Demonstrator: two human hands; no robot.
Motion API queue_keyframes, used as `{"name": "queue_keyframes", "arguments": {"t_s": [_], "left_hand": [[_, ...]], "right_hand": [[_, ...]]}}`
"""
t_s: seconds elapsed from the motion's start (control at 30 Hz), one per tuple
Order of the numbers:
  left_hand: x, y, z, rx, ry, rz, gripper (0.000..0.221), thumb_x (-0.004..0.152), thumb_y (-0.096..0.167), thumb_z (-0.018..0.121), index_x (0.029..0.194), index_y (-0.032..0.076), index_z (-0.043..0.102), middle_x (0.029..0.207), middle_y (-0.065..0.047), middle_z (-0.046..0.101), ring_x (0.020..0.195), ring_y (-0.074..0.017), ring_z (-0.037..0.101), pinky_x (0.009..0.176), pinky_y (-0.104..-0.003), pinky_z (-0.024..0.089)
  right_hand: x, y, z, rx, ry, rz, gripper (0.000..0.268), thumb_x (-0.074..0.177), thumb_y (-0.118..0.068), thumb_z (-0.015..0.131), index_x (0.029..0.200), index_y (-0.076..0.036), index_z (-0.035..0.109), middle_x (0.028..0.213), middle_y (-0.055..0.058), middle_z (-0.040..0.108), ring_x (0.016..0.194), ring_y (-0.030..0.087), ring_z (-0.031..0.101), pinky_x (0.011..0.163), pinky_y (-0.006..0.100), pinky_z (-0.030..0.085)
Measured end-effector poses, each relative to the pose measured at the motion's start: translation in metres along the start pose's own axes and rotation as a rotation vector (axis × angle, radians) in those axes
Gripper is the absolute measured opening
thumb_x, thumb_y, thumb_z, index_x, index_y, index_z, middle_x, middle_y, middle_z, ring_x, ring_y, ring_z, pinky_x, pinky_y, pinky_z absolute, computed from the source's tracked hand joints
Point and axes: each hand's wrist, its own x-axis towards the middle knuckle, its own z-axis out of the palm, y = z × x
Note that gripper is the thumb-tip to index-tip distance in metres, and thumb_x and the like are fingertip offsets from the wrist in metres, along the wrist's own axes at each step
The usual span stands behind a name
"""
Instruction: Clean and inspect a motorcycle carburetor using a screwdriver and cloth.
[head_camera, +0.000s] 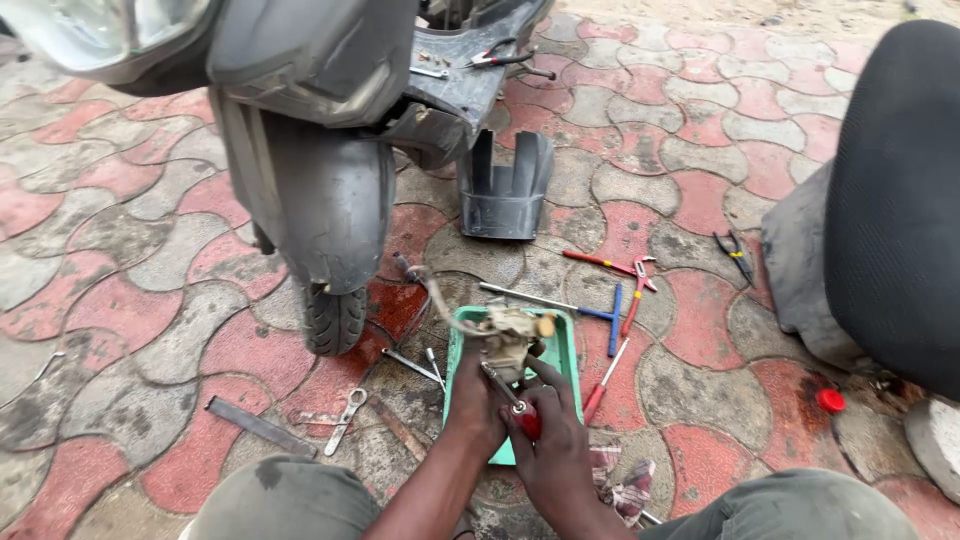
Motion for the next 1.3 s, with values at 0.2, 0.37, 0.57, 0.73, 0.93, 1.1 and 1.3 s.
{"name": "queue_keyframes", "arguments": {"t_s": [0.2, 0.37, 0.57, 0.73, 0.93, 1.1, 1.3], "left_hand": [[0.022, 0.058, -0.032, -0.522, 0.292, -0.027, 0.055, 0.094, 0.058, 0.051, 0.122, 0.012, 0.064, 0.104, -0.007, 0.072, 0.089, -0.0266, 0.072, 0.087, -0.057, 0.062], [0.019, 0.083, -0.04, -0.647, 0.3, 0.058, 0.06, 0.092, 0.061, 0.051, 0.12, 0.009, 0.065, 0.101, -0.01, 0.073, 0.082, -0.0262, 0.074, 0.077, -0.047, 0.064], [0.017, 0.072, -0.046, -0.858, 0.184, 0.008, 0.065, 0.092, 0.06, 0.053, 0.121, 0.003, 0.066, 0.105, -0.018, 0.074, 0.073, -0.0217, 0.074, 0.053, -0.027, 0.063], [0.019, 0.067, -0.051, -0.876, 0.193, 0.011, 0.065, 0.093, 0.06, 0.051, 0.124, 0.003, 0.062, 0.107, -0.019, 0.073, 0.074, -0.0195, 0.072, 0.055, -0.024, 0.062], [0.016, 0.069, -0.046, -0.865, 0.226, 0.006, 0.072, 0.094, 0.065, 0.052, 0.128, 0.003, 0.059, 0.108, -0.019, 0.071, 0.073, -0.0195, 0.07, 0.055, -0.024, 0.061], [0.017, 0.066, -0.044, -0.874, 0.2, 0.013, 0.066, 0.097, 0.061, 0.05, 0.128, 0.003, 0.058, 0.109, -0.02, 0.069, 0.072, -0.0187, 0.066, 0.052, -0.023, 0.058], [0.02, 0.059, -0.037, -0.851, 0.146, -0.018, 0.063, 0.097, 0.06, 0.049, 0.124, 0.004, 0.057, 0.109, -0.019, 0.068, 0.069, -0.0174, 0.061, 0.05, -0.023, 0.056]], "right_hand": [[0.012, -0.034, -0.007, 0.11, -0.326, 0.313, 0.043, 0.085, -0.02, 0.079, 0.12, -0.009, 0.057, 0.089, 0.016, 0.071, 0.075, 0.029, 0.07, 0.07, 0.039, 0.056], [-0.001, -0.033, -0.001, 0.211, -0.653, 0.501, 0.047, 0.094, -0.024, 0.067, 0.137, -0.016, 0.053, 0.081, 0.013, 0.07, 0.071, 0.021, 0.067, 0.069, 0.035, 0.053], [-0.014, -0.028, 0.01, 0.598, -0.549, 0.658, 0.044, 0.094, -0.016, 0.067, 0.137, -0.012, 0.058, 0.088, 0.007, 0.068, 0.066, 0.011, 0.045, 0.056, 0.028, 0.038], [-0.013, -0.029, 0.01, 0.516, -0.545, 0.629, 0.042, 0.094, -0.017, 0.066, 0.135, -0.012, 0.061, 0.084, 0.006, 0.068, 0.063, 0.007, 0.053, 0.053, 0.025, 0.044], [-0.014, -0.026, 0.011, 0.655, -0.539, 0.752, 0.041, 0.094, -0.017, 0.066, 0.134, -0.01, 0.061, 0.079, 0.005, 0.064, 0.051, 0.007, 0.046, 0.044, 0.025, 0.038], [-0.011, -0.019, 0.009, 1.163, -0.54, 1.177, 0.039, 0.092, -0.022, 0.065, 0.128, -0.008, 0.061, 0.072, 0.009, 0.063, 0.04, 0.007, 0.04, 0.034, 0.021, 0.029], [-0.023, -0.005, 0.015, 0.529, -0.339, 0.248, 0.041, 0.099, -0.023, 0.072, 0.134, -0.004, 0.061, 0.089, 0.011, 0.065, 0.066, 0.009, 0.058, 0.052, 0.018, 0.049]]}}
